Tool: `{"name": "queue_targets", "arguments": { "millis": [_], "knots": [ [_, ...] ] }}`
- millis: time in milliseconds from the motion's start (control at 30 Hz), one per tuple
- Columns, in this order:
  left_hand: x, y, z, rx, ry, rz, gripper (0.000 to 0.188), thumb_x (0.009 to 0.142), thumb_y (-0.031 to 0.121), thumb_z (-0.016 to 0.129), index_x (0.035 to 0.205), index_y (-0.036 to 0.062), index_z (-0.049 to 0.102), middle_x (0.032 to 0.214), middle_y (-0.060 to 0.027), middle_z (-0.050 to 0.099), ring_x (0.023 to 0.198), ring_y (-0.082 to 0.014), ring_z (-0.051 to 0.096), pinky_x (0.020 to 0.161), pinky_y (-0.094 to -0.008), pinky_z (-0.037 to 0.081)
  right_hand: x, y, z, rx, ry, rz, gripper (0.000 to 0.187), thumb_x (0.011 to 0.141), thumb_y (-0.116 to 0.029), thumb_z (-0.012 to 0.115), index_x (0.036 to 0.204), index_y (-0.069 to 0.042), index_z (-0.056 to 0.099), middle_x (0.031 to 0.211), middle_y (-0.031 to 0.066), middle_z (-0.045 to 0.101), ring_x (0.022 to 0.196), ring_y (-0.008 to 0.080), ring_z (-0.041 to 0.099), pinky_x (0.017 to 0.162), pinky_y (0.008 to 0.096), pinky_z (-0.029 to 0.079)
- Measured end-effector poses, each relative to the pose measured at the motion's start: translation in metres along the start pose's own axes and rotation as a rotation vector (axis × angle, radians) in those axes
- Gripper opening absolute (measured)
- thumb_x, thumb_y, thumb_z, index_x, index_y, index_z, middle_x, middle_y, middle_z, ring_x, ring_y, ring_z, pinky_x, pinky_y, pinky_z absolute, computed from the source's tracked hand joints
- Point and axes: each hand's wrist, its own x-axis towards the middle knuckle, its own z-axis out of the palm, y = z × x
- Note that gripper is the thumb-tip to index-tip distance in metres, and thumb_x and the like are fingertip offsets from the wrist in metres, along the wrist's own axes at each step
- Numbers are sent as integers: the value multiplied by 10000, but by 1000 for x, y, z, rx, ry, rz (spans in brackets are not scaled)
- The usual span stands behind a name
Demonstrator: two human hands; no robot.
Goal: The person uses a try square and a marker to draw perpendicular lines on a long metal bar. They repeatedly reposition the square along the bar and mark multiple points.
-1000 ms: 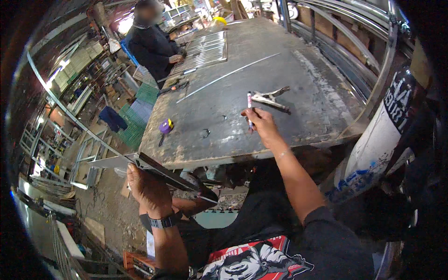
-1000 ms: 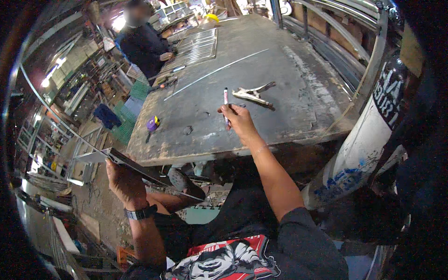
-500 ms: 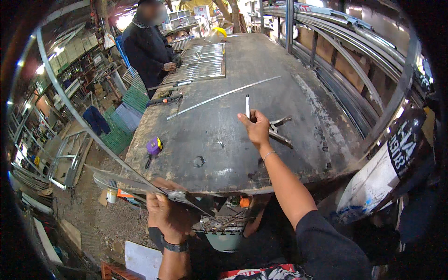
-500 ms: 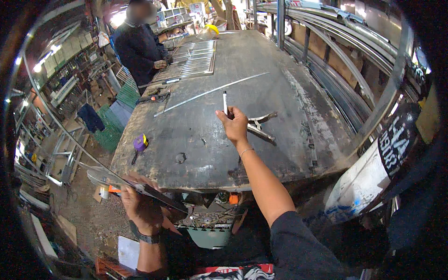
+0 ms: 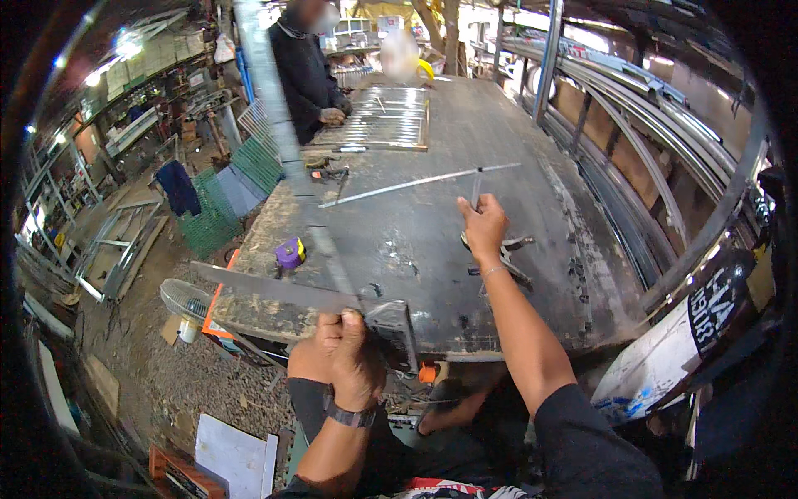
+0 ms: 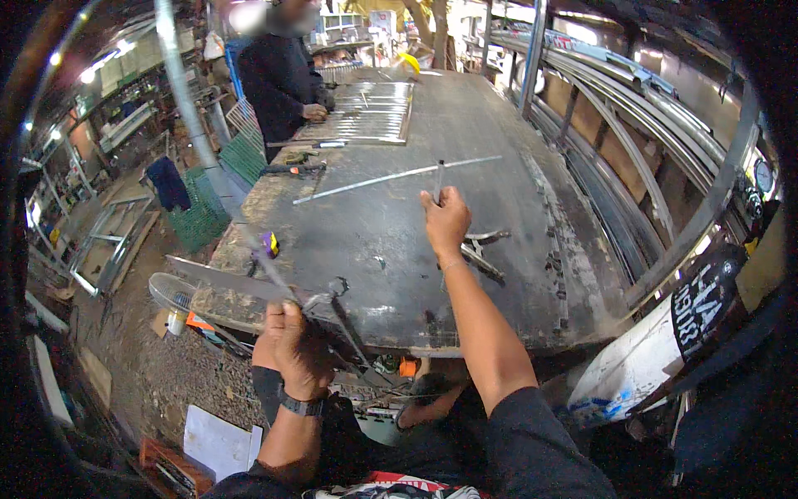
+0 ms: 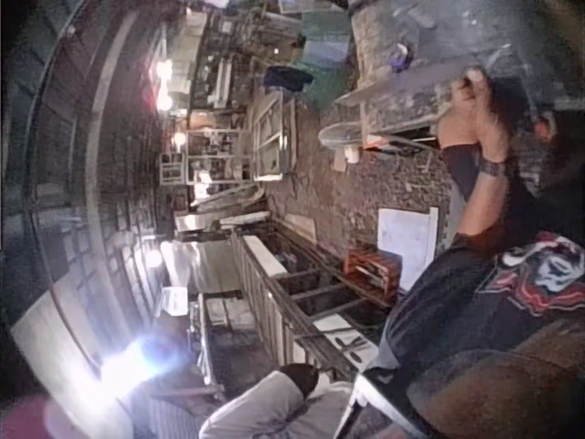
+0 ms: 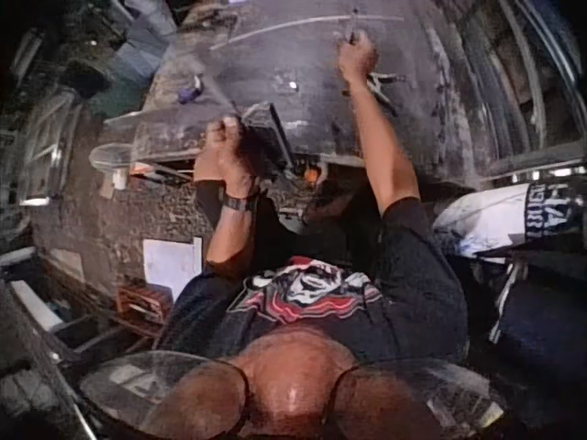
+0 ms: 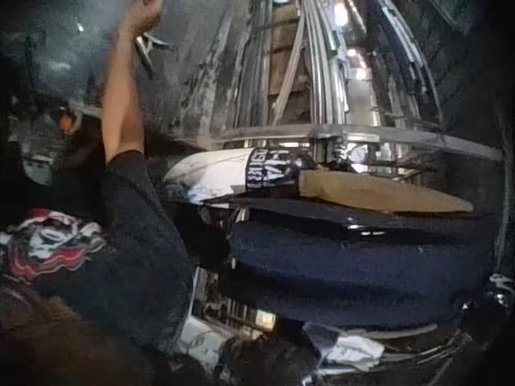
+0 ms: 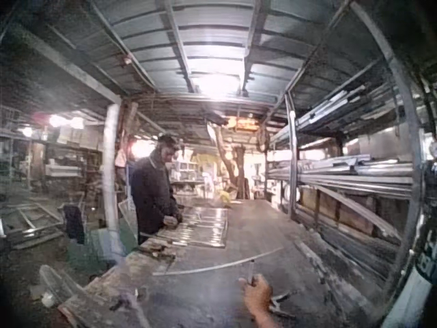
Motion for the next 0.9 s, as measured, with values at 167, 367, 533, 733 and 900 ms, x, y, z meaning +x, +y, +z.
{"name": "queue_targets", "arguments": {
  "millis": [167,367,533,733,900],
  "knots": [
    [-1,-4,5,-62,-38,-39,219,961,190,694,1115,60,609,1037,-15,639,951,-123,576,882,-303,457,5,-8,-15,-51,29,-10,350,759,-278,856,776,-42,598,645,122,596,571,284,566,578,399,443],
    [1,-9,-3,-88,-104,-9,142,992,211,643,1012,88,575,979,-36,670,921,-149,621,863,-347,489,-5,-16,-27,112,64,39,320,796,-221,833,761,-27,581,622,62,567,558,196,506,561,376,422],
    [2,6,-6,-52,-96,-30,146,1007,217,622,1010,79,573,954,-31,661,853,-127,604,805,-313,488,-34,-34,-50,302,83,107,257,862,-216,794,796,-34,625,690,-6,569,619,102,496,568,288,398],
    [29,23,17,108,51,11,171,1008,249,633,982,85,593,861,18,609,731,-78,500,683,-262,418,-83,-110,-88,756,-38,281,218,952,-235,713,1053,-46,667,798,-18,628,719,72,535,653,237,433],
    [37,8,23,83,78,55,180,1013,230,626,974,57,601,871,-2,622,724,-68,514,653,-259,426,-125,-168,-84,962,-393,131,248,946,-222,717,1093,-40,633,902,-7,644,817,73,555,757,249,471]
  ]
}}
